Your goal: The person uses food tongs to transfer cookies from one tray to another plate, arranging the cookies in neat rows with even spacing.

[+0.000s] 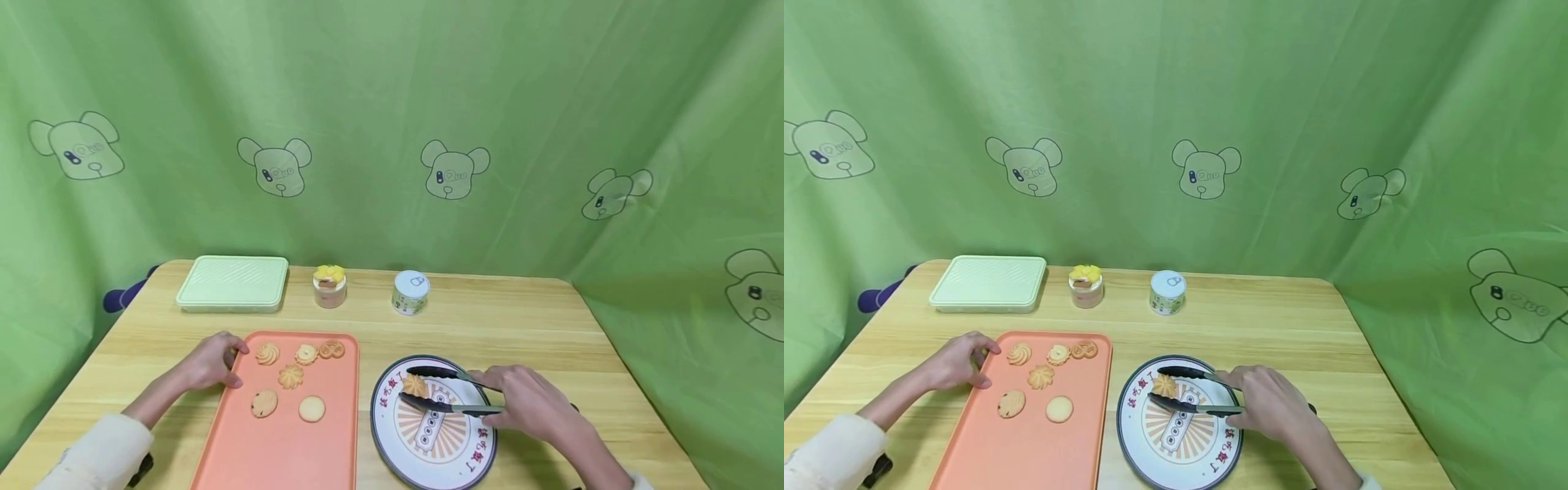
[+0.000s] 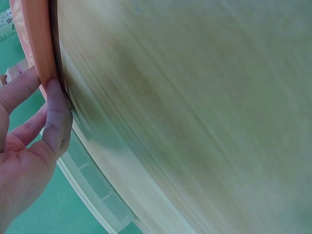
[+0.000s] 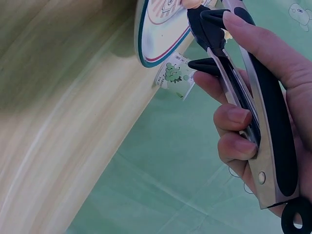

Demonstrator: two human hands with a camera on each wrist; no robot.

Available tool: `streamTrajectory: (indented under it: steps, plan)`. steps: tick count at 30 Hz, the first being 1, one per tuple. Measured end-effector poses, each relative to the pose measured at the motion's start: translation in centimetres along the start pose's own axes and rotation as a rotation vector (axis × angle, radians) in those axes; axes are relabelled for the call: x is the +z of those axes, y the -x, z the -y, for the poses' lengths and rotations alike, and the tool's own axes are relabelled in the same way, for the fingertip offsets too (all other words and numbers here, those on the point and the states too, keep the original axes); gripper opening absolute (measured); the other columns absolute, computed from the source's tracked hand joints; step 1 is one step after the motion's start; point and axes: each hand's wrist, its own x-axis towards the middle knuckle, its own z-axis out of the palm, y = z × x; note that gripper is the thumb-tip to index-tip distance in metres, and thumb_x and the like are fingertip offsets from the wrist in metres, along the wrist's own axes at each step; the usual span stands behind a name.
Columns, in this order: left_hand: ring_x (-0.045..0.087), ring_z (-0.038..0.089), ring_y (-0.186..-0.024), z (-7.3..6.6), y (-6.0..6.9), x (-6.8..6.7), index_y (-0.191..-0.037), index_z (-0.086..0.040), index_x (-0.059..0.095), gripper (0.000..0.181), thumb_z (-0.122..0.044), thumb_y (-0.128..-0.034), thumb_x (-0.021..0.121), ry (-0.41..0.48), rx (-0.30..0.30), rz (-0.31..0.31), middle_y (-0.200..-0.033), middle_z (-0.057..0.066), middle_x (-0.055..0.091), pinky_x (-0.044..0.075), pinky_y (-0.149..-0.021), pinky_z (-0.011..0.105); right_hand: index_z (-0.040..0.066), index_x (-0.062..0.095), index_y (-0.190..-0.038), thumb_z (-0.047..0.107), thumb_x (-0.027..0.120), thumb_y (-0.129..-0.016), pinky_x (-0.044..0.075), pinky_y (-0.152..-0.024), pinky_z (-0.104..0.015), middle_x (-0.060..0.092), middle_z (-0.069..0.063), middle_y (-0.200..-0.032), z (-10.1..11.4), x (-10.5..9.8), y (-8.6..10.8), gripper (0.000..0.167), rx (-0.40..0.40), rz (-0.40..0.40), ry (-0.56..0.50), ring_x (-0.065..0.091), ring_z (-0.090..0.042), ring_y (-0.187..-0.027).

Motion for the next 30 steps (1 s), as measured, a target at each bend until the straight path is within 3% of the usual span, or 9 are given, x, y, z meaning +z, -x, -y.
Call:
streamTrajectory:
  steps: [8, 14, 30]
  plan:
    - [0.058, 0.019, -0.078, -0.2, 0.0, -0.1, -0.105, 0.006, 0.061, 0.053, 0.0, -0.0585, 0.085, 0.001, -0.004, -0.001, -0.099, 0.015, 0.054, 0.049, -0.064, 0.03, 0.011, 0.061, -0.126, 0.034, 0.088, -0.058, 0.049, -0.092, -0.05, 0.065, -0.014, -0.119, 0.3, -1.3, -0.9, 0.077, 0.032, 0.045, -0.041, 0.061, -0.035, -0.11]
    - [0.058, 0.019, -0.079, -0.1, 0.1, -0.1, -0.105, 0.006, 0.061, 0.053, 0.0, -0.0587, 0.085, 0.006, -0.003, 0.0, -0.099, 0.015, 0.054, 0.049, -0.064, 0.03, 0.01, 0.061, -0.126, 0.035, 0.087, -0.06, 0.048, -0.094, -0.049, 0.065, -0.015, -0.12, 1.2, -1.9, -2.7, 0.076, -0.024, 0.03, -0.04, 0.06, -0.034, -0.111]
    - [0.057, 0.019, -0.079, 0.1, 0.1, 0.0, -0.105, 0.005, 0.061, 0.054, -0.002, -0.0574, 0.086, 0.0, 0.009, -0.009, -0.097, 0.013, 0.054, 0.049, -0.064, 0.03, 0.007, 0.058, -0.129, 0.035, 0.087, -0.062, 0.049, -0.093, -0.045, 0.063, -0.016, -0.122, 5.3, 0.1, -8.0, 0.078, -0.102, 0.004, -0.084, 0.061, -0.034, -0.111]
